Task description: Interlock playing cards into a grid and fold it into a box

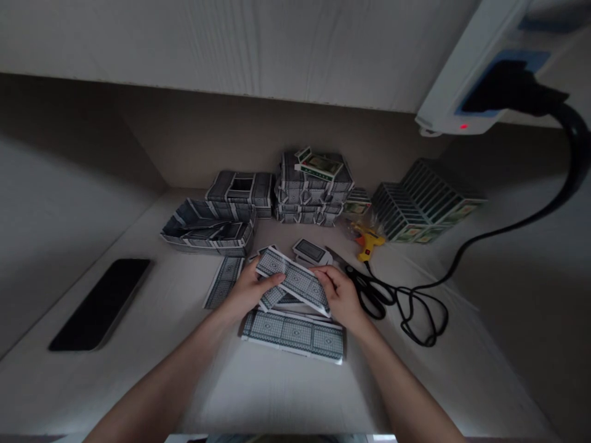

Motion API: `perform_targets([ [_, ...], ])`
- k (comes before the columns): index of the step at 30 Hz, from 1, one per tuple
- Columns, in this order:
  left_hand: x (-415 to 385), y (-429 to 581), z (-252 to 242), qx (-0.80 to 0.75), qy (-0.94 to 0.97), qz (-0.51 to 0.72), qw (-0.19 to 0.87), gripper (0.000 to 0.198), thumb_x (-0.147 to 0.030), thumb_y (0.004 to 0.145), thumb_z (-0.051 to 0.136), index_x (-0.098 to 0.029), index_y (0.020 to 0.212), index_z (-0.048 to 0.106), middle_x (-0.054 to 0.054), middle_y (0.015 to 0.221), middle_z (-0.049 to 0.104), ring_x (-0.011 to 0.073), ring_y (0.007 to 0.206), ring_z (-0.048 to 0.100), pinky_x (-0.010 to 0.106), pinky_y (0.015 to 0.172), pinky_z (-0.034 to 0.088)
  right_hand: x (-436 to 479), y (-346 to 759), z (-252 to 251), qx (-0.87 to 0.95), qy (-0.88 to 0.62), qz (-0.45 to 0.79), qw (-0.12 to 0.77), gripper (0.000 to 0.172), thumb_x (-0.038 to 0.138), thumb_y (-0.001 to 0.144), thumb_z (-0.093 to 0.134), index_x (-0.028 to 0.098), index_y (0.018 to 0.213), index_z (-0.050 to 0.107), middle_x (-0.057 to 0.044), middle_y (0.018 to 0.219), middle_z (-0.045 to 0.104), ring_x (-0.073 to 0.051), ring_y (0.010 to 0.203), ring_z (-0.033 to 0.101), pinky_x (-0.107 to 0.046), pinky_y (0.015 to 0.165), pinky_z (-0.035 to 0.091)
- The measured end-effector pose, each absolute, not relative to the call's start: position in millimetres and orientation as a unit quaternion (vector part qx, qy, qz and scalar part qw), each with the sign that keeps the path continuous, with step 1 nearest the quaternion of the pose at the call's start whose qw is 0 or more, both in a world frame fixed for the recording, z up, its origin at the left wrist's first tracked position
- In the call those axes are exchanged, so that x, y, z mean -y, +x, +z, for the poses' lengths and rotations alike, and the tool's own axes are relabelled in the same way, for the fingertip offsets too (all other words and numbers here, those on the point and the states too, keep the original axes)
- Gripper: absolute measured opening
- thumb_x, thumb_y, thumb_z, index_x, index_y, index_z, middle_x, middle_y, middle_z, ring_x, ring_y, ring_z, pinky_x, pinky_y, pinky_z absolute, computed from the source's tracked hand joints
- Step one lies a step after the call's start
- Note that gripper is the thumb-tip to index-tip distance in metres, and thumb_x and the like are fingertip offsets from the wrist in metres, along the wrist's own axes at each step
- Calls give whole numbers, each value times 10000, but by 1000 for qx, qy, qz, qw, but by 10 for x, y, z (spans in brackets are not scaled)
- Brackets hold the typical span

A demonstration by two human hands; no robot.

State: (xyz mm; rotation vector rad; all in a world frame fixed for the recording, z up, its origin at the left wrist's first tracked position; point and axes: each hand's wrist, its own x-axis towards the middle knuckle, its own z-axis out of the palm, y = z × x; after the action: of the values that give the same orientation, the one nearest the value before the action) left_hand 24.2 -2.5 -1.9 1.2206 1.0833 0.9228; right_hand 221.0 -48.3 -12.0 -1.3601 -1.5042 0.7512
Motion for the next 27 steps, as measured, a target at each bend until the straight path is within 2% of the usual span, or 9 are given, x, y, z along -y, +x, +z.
perform_targets([
  [9,41,274,19,-466,530,403,583,398,-326,600,729,-181,942,587,51,911,679,223,874,620,349,804,463,496,2182,-135,620,-574,280,456,219,308,859,420,217,882,617,-41,844,688,-194,805,621,-302,725,475],
  [13,48,282,29,-465,530,413,577,401,-339,591,734,-170,927,595,62,909,682,222,855,621,350,791,468,474,2178,-160,585,-588,282,481,227,354,850,433,210,858,609,-45,808,671,-192,773,606,-303,697,468],
  [16,28,263,47,-470,505,440,575,418,-354,576,744,-161,916,595,63,903,685,223,845,625,353,790,470,457,2203,-153,522,-587,333,521,246,420,805,502,199,860,593,-30,780,650,-167,694,590,-274,623,461],
  [21,-37,191,77,-487,476,495,540,412,-343,593,740,-177,941,595,69,1006,670,227,932,612,351,835,459,484,2200,-88,482,-537,497,482,335,512,762,530,196,652,518,42,474,523,-94,365,425,-218,380,344],
  [27,-27,189,50,-492,487,477,541,365,-348,611,729,-187,914,602,59,970,684,212,912,622,347,851,453,495,2148,-87,464,-543,492,497,388,541,736,550,196,571,483,47,415,487,-82,334,394,-207,348,312],
])
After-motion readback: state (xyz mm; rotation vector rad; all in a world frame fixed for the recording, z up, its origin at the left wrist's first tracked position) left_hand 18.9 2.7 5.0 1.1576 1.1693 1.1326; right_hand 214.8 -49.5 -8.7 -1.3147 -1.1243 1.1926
